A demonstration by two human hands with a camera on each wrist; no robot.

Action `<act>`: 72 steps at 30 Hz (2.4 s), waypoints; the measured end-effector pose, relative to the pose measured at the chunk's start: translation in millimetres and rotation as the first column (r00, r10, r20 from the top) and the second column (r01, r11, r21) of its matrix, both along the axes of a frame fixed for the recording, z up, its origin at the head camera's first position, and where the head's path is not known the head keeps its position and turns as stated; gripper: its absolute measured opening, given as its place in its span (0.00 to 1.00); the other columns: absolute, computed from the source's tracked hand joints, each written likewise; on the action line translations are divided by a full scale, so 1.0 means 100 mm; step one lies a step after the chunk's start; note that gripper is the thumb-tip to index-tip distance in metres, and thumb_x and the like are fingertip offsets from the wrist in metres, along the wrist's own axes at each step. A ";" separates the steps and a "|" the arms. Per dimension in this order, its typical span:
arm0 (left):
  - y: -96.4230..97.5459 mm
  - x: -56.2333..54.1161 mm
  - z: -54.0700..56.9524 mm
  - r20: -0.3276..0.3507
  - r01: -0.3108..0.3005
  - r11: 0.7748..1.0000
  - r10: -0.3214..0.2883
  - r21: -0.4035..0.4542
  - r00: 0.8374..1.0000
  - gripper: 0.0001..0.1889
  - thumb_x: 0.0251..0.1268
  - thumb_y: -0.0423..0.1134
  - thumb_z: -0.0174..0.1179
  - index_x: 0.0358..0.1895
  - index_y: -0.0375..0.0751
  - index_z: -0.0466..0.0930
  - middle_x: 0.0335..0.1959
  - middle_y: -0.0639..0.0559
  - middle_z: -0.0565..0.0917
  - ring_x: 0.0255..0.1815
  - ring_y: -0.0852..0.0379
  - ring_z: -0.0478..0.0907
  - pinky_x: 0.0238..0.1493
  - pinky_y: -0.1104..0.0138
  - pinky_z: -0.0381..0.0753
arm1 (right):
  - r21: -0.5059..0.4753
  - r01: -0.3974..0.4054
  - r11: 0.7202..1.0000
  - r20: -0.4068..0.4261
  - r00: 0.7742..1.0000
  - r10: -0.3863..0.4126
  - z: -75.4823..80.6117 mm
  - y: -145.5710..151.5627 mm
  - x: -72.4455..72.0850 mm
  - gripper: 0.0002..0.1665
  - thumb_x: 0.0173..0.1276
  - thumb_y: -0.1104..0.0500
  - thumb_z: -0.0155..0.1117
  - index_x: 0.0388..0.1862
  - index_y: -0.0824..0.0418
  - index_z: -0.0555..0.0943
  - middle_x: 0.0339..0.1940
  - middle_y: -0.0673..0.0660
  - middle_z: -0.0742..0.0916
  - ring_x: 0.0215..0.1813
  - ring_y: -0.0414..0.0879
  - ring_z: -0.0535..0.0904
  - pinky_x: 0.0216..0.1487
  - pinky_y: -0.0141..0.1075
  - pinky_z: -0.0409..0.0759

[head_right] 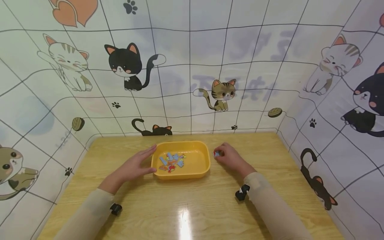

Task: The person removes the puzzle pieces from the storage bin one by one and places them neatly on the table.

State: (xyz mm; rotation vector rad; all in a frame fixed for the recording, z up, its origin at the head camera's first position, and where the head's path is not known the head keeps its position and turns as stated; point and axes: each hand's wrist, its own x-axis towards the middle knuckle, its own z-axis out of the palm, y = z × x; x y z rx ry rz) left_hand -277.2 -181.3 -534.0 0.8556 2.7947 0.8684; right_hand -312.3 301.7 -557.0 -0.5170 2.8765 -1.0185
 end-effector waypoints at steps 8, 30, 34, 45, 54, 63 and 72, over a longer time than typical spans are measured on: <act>-0.02 -0.02 -0.03 -0.008 0.011 1.000 -0.011 0.003 1.000 0.53 0.72 0.63 0.73 0.91 0.50 0.56 0.92 0.58 0.53 0.89 0.38 0.57 0.85 0.38 0.59 | -0.063 0.010 0.998 -0.123 0.992 -0.017 0.17 -0.07 0.01 0.17 0.78 0.61 0.76 0.61 0.66 0.88 0.52 0.60 0.85 0.47 0.51 0.82 0.46 0.44 0.84; -0.02 -0.01 0.00 -0.001 0.007 1.000 -0.007 0.019 1.000 0.52 0.72 0.60 0.75 0.90 0.44 0.59 0.92 0.53 0.55 0.88 0.36 0.58 0.85 0.37 0.59 | 0.154 -0.234 0.960 -0.028 0.970 0.241 0.60 -1.10 0.18 0.39 0.73 0.48 0.82 0.74 0.67 0.80 0.63 0.62 0.81 0.61 0.58 0.82 0.63 0.52 0.84; -0.01 0.00 0.01 0.007 0.004 1.000 -0.004 0.017 1.000 0.53 0.72 0.60 0.75 0.91 0.45 0.58 0.92 0.55 0.54 0.89 0.37 0.57 0.85 0.38 0.59 | 0.228 -0.224 0.947 0.016 0.974 0.227 0.55 -1.25 0.17 0.43 0.71 0.45 0.83 0.75 0.67 0.79 0.66 0.63 0.81 0.64 0.57 0.80 0.68 0.52 0.82; -0.03 0.00 0.03 0.007 0.016 1.000 -0.016 0.022 1.000 0.54 0.71 0.68 0.71 0.91 0.45 0.58 0.92 0.57 0.54 0.89 0.37 0.58 0.85 0.38 0.59 | 0.314 -0.201 0.928 0.018 0.978 0.206 0.40 -1.54 0.16 0.47 0.66 0.42 0.85 0.73 0.69 0.80 0.64 0.62 0.82 0.60 0.54 0.82 0.63 0.48 0.85; -0.03 0.00 0.04 -0.003 0.026 0.999 -0.026 0.028 1.000 0.55 0.72 0.70 0.69 0.91 0.44 0.57 0.92 0.53 0.54 0.88 0.36 0.57 0.85 0.36 0.59 | 0.349 -0.180 0.920 0.006 0.982 0.190 0.33 -1.62 0.14 0.43 0.65 0.41 0.86 0.67 0.68 0.84 0.55 0.58 0.82 0.51 0.50 0.80 0.57 0.46 0.85; -0.03 -0.01 0.05 0.005 0.025 0.999 -0.025 0.028 1.000 0.55 0.71 0.70 0.69 0.91 0.46 0.57 0.92 0.52 0.55 0.89 0.38 0.57 0.85 0.38 0.58 | 0.315 -0.168 0.934 0.041 0.986 0.164 0.34 -1.62 0.13 0.40 0.67 0.43 0.85 0.67 0.67 0.85 0.58 0.60 0.82 0.55 0.52 0.80 0.60 0.47 0.85; -0.03 -0.01 0.03 0.014 0.021 0.999 -0.021 0.025 1.000 0.55 0.71 0.70 0.69 0.91 0.47 0.56 0.92 0.52 0.54 0.89 0.38 0.56 0.85 0.37 0.58 | 0.278 -0.149 0.949 0.067 0.988 0.136 0.35 -1.61 0.13 0.40 0.65 0.45 0.86 0.67 0.66 0.83 0.58 0.58 0.82 0.59 0.53 0.81 0.64 0.47 0.84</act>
